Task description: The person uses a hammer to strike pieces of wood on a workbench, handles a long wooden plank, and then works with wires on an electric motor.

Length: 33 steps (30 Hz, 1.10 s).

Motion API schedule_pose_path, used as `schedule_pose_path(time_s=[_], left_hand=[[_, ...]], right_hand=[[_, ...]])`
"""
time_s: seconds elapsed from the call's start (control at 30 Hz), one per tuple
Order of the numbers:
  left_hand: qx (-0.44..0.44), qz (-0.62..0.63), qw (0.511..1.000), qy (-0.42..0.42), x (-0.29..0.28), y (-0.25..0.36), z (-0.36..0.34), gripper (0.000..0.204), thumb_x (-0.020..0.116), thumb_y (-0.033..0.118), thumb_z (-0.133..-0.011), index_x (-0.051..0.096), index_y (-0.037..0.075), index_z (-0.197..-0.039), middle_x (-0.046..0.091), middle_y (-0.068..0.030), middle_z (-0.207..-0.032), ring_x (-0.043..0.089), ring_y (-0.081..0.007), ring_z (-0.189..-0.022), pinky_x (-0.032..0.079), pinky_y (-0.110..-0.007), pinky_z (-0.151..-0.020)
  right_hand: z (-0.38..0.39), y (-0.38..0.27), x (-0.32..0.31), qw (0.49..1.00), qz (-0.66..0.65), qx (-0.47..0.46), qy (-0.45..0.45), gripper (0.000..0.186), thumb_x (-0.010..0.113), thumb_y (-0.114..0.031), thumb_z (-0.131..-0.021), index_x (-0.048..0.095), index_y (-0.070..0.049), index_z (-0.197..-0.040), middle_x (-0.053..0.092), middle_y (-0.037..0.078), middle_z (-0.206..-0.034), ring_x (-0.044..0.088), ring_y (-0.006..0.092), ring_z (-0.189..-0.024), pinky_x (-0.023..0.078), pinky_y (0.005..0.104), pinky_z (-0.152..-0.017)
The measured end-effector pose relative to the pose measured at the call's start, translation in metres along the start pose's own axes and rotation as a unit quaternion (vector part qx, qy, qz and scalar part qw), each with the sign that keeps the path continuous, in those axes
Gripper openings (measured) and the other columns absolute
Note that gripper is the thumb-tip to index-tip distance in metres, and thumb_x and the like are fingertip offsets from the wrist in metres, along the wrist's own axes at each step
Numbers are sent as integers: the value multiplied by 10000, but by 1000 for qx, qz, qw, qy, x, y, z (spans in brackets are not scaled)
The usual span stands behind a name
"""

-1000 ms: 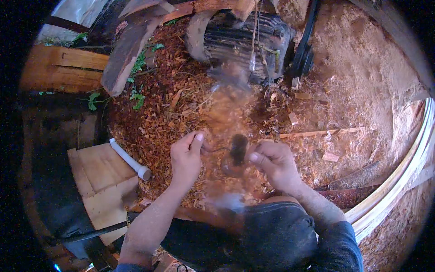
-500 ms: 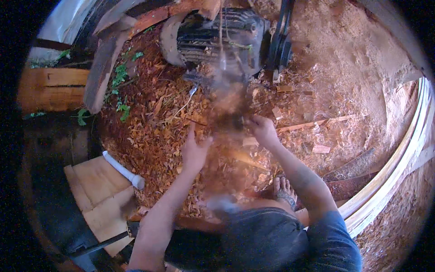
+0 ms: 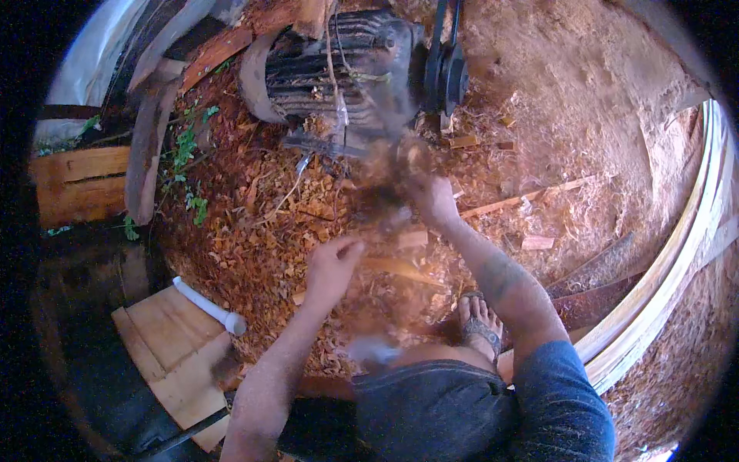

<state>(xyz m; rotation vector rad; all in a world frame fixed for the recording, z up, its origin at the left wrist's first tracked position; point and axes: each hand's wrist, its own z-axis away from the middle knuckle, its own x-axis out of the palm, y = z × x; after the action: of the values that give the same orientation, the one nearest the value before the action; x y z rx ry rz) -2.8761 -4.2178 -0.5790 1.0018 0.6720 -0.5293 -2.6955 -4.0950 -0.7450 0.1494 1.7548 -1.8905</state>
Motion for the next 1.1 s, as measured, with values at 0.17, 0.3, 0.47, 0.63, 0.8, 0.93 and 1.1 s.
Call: schedule_pose_path(time_s=[0.17,0.3,0.47,0.63,0.8,0.93,1.1], left_hand=[[0,-8,999,32,11,26,-14,269,673,245,-893,730,34,-1051,733,-168,-925,709,-277,-839,530,-365,-780],[30,-29,996,84,30,60,-55,281,665,240,-896,725,25,-1067,729,-177,-906,701,-290,-803,529,-377,-762],[-3,17,989,147,54,87,-106,292,610,241,-921,705,22,-1089,700,-222,-1039,672,-385,-968,522,-433,-857],[-5,-26,978,205,73,78,-144,302,611,201,-884,707,21,-1107,700,-226,-1053,667,-395,-995,525,-407,-861],[-54,88,987,126,71,88,-141,257,667,178,-872,737,33,-1072,739,-172,-939,711,-260,-859,529,-354,-801],[-74,96,982,143,74,67,-163,279,698,230,-882,740,50,-1092,749,-140,-902,705,-232,-811,519,-341,-785],[-36,29,987,152,78,72,-170,295,730,274,-860,752,40,-1038,748,-120,-854,693,-210,-765,512,-332,-767]], right_hand=[[2,-11,-7,999,-9,36,-17,266,647,-294,-872,697,-35,-845,672,220,-814,655,407,-791,509,490,-728],[7,-11,-9,1000,4,8,19,269,651,-294,-881,692,-34,-824,649,202,-749,649,368,-714,495,459,-671],[13,3,3,997,-35,56,37,252,636,-275,-901,711,-48,-821,664,178,-738,667,358,-719,503,442,-642],[15,15,-1,999,41,9,20,221,632,-252,-896,742,-63,-932,705,166,-857,686,348,-787,533,426,-701],[19,18,-11,999,43,9,-4,248,640,-251,-886,746,-85,-1037,712,172,-913,693,340,-813,541,421,-740],[12,16,-6,996,3,82,-34,278,652,-270,-882,737,-92,-1078,711,175,-909,692,339,-826,536,427,-764],[7,20,5,996,51,68,-14,272,656,-301,-872,731,-61,-977,685,197,-842,677,356,-817,523,444,-746]])
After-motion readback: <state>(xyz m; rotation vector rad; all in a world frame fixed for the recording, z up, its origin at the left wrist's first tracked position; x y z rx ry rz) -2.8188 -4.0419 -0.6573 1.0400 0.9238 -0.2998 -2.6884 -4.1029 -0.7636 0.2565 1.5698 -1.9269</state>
